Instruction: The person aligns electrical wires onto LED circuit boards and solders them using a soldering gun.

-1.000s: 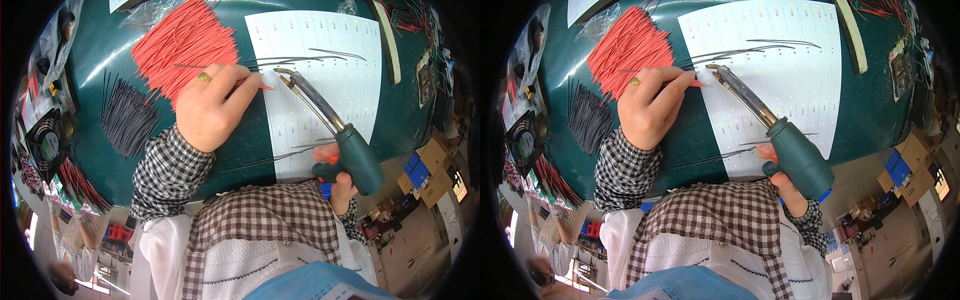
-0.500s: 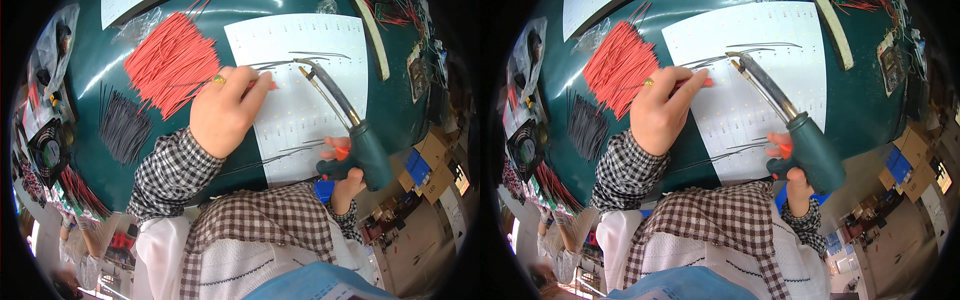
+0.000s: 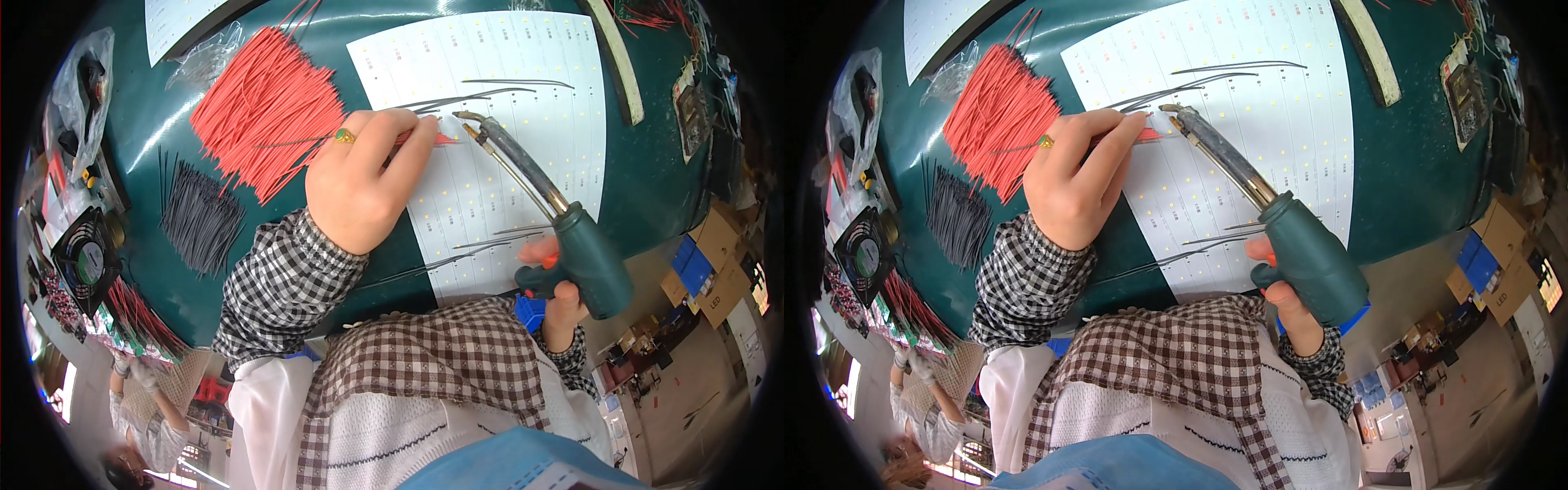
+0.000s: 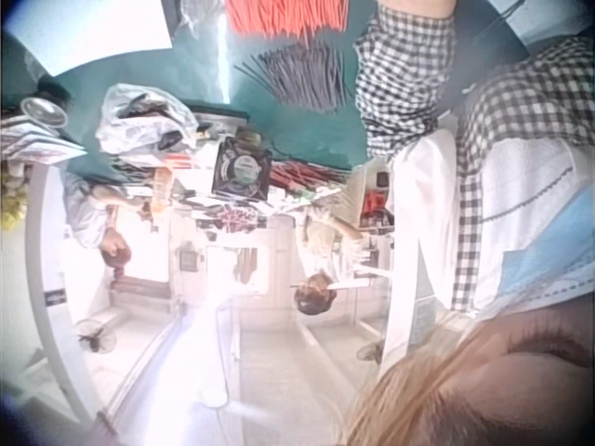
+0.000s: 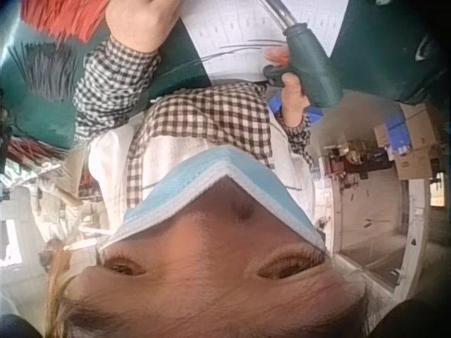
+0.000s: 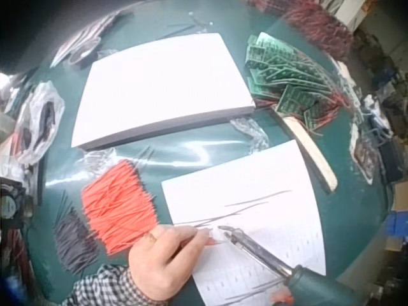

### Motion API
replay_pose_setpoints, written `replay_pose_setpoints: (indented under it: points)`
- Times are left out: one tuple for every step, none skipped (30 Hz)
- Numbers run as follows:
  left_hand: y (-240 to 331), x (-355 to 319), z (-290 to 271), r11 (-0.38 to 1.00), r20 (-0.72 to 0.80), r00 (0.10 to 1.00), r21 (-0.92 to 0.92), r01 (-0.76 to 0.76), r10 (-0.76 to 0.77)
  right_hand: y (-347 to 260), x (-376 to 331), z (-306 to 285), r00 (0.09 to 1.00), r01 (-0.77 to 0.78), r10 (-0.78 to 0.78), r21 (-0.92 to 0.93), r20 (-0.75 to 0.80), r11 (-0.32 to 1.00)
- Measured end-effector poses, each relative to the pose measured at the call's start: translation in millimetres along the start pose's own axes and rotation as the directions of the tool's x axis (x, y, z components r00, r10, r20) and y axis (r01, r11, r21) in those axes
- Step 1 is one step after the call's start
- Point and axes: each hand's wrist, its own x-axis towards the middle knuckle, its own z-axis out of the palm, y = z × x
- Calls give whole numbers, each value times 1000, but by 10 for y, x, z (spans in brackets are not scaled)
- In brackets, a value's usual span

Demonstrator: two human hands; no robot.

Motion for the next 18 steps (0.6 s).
replay_pose_setpoints:
  points:
    - [-8,3,8,1000,-9,1000,9,-21,21,10,-3,-2,1000,19,-19,-10,6,1000]
    - [-14,2,13,999,-10,999,19,-39,39,18,-5,-2,1000,28,-28,-15,9,1000]
    - [-13,0,16,999,-17,999,18,-44,44,24,-5,-1,999,37,-37,-19,12,999]
    - [-12,-2,19,999,-15,999,19,-38,39,27,-3,3,999,48,-48,-21,18,999]
    - [-9,-4,20,999,-6,999,21,-33,33,29,1,8,998,59,-59,-23,26,998]
    - [-5,-4,20,999,-12,999,19,-33,33,28,8,14,998,59,-58,-23,25,998]
    - [-2,-5,18,1000,-11,1000,6,-20,20,29,19,21,996,86,-85,-42,20,995]
    - [2,-4,15,1000,-10,1000,-8,-7,7,29,31,29,994,113,-112,-61,16,992]
    - [4,-4,12,1000,-9,1000,-8,-7,7,27,38,38,994,112,-112,-61,15,992]
    - [5,-3,9,1000,-3,1000,-7,-5,5,24,43,46,993,117,-116,-68,13,991]
    - [5,-3,9,1000,3,1000,-6,-3,3,25,48,52,993,121,-121,-75,11,990]
    - [1,-2,6,1000,3,1000,-6,-2,2,25,50,59,993,120,-120,-76,12,990]
    - [-1,0,11,1000,-2,1000,-6,-4,4,28,49,61,992,127,-127,-67,4,990]
    - [-4,1,14,1000,-8,1000,-6,-7,7,32,47,65,991,134,-135,-59,-4,989]
    - [-6,2,18,1000,-7,1000,-7,-7,7,30,38,57,991,134,-134,-60,-4,989]
    - [-8,3,20,1000,-8,1000,10,-25,25,26,29,49,994,110,-110,-85,6,990]
    - [-8,2,21,999,1,999,28,-38,37,28,21,45,995,101,-103,-91,-15,991]
    - [-4,1,20,999,-9,999,26,-43,43,29,16,41,996,86,-85,-110,15,990]
